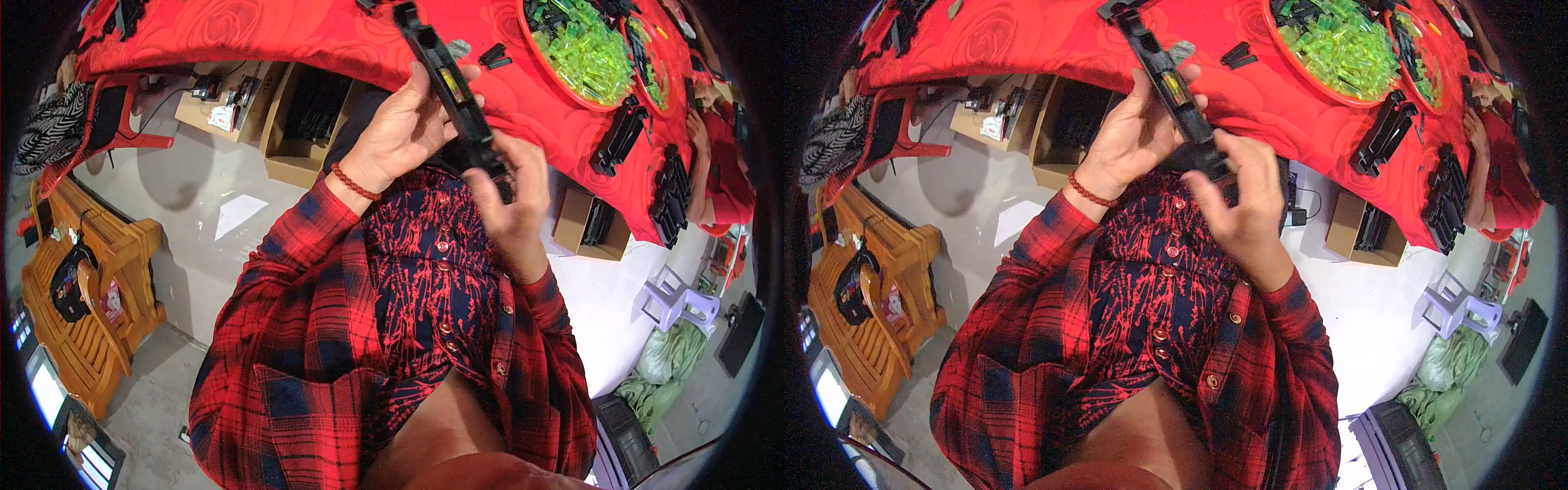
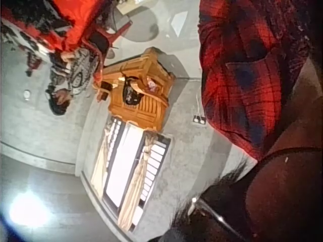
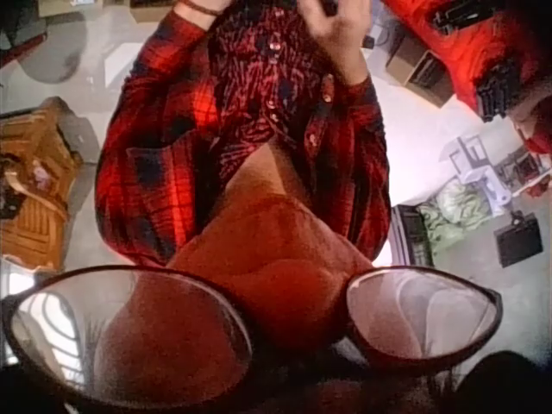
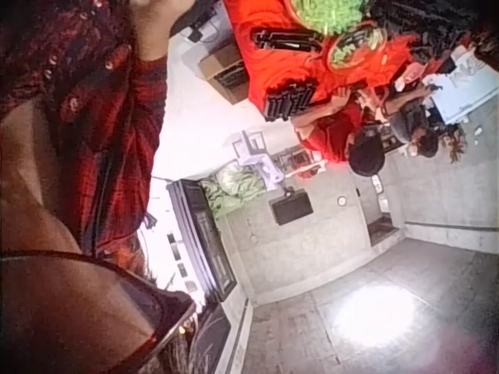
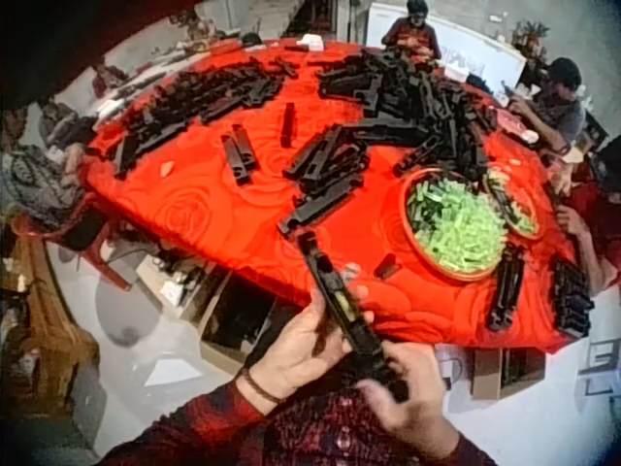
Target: The person assembles small black plastic and metal components by hand at a table.
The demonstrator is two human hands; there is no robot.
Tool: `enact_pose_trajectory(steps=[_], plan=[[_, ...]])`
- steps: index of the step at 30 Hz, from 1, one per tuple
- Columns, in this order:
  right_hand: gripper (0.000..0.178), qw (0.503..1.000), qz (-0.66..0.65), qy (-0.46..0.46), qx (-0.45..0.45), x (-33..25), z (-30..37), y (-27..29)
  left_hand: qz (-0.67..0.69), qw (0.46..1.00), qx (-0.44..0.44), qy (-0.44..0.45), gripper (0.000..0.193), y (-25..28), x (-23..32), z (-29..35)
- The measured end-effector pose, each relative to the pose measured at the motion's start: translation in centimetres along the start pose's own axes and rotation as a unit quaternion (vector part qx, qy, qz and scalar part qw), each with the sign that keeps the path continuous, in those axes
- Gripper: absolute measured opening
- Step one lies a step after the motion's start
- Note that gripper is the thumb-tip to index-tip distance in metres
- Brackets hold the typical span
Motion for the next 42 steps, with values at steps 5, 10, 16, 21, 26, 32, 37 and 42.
enact_pose_trajectory(steps=[5,10,16,21,26,32,37,42], plan=[[0.031,0.879,-0.403,-0.253,-0.041,3.4,-2.1,3.6,-0.178,0.973,-0.146,0.004,0.061,-0.6,1.1,2.3],[0.043,0.891,-0.369,-0.203,-0.171,5.4,-5.0,6.9,-0.178,0.957,-0.088,0.214,0.067,-1.8,1.2,3.7],[0.045,0.882,-0.340,-0.217,-0.244,6.7,-6.8,3.2,-0.185,0.926,-0.044,0.326,0.055,-2.5,0.4,4.7],[0.041,0.882,-0.369,-0.255,-0.142,10.7,-7.5,-0.5,-0.146,0.969,-0.017,0.200,0.051,-0.9,0.4,3.9],[0.019,0.978,-0.068,-0.178,0.080,12.1,-8.8,-2.9,-0.136,0.979,0.100,0.113,0.050,0.4,0.7,3.1],[0.019,0.966,0.226,-0.044,0.119,11.4,-9.9,-5.1,-0.043,0.990,0.118,0.057,0.046,1.8,1.1,2.7],[0.025,0.967,0.239,-0.053,0.076,11.0,-10.4,-5.4,0.000,0.992,0.107,0.061,0.045,2.7,0.8,2.5],[0.023,0.981,0.166,-0.057,0.078,11.9,-10.8,-5.0,0.014,0.991,0.118,0.067,0.042,2.7,0.4,2.2]])
Point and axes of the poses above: each hand's wrist, its own z-axis away from the middle knuckle, its own y-axis out of the back of the hand, x = y × z, the point moved 2 cm from there along -z, towards the middle knuckle, and after that the axes turned 7 degrees about -y, right-handed, at the moved point
